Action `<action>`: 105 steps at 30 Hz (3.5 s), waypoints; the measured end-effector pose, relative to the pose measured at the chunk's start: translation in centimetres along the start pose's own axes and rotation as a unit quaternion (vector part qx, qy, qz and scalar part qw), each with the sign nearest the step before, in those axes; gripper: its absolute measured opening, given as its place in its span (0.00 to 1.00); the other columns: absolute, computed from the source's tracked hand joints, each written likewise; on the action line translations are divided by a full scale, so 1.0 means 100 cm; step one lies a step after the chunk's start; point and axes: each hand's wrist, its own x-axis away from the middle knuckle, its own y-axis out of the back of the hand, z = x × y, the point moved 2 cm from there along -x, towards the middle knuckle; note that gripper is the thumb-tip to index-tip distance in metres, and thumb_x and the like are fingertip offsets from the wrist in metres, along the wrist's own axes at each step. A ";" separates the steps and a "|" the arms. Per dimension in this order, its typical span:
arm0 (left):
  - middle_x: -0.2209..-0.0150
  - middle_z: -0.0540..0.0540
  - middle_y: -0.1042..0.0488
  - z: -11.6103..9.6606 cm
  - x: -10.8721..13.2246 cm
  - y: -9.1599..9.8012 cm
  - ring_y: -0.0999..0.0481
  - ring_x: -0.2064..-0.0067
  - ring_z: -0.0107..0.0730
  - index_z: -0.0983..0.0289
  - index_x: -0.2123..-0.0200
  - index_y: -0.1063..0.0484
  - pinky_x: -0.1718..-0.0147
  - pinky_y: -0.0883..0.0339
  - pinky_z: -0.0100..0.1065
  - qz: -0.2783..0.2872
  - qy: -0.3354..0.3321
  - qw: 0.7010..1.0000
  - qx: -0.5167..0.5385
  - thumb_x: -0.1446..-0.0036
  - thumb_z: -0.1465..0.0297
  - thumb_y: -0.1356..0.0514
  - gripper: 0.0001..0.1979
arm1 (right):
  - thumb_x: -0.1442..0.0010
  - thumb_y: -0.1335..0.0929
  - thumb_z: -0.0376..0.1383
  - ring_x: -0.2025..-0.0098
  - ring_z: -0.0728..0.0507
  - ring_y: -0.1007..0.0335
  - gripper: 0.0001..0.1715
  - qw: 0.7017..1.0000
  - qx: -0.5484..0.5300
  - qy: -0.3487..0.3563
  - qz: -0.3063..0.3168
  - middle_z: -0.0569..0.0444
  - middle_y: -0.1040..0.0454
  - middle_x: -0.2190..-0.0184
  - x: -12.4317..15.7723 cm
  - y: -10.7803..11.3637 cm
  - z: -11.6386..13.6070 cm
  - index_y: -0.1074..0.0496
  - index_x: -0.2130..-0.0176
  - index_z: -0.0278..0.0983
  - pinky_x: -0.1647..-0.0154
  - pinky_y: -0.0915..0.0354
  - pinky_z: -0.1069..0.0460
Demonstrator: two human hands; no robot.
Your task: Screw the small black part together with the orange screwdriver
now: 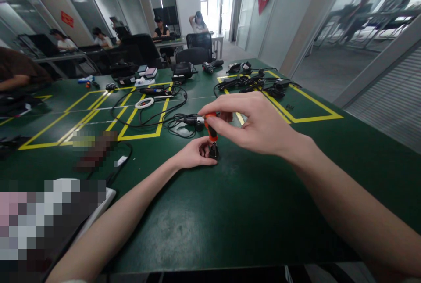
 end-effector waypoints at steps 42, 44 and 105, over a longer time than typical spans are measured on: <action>0.68 0.49 0.27 -0.002 -0.003 0.002 0.33 0.73 0.22 0.65 0.62 0.28 0.73 0.37 0.26 -0.002 0.000 1.000 0.004 0.53 0.72 0.48 0.14 | 0.33 0.37 0.39 0.73 0.46 0.41 0.10 0.986 0.138 -0.086 0.039 0.55 0.29 0.74 -0.002 -0.011 -0.010 0.30 0.64 0.38 0.69 0.49 0.50; 0.68 0.49 0.27 -0.001 -0.004 0.002 0.33 0.73 0.22 0.65 0.62 0.28 0.73 0.37 0.26 -0.004 -0.002 1.000 0.005 0.52 0.72 0.48 0.13 | 0.30 0.37 0.45 0.75 0.46 0.41 0.16 0.984 0.139 -0.097 0.045 0.56 0.31 0.76 -0.003 -0.011 -0.009 0.31 0.66 0.38 0.70 0.51 0.50; 0.74 0.44 0.31 -0.004 0.001 0.003 0.35 0.73 0.21 0.68 0.53 0.23 0.71 0.41 0.26 0.032 0.005 0.999 -0.003 0.57 0.72 0.32 0.23 | 0.39 0.35 0.35 0.74 0.46 0.41 0.10 0.981 0.159 -0.110 0.019 0.55 0.29 0.74 -0.002 -0.014 -0.009 0.27 0.58 0.37 0.70 0.51 0.50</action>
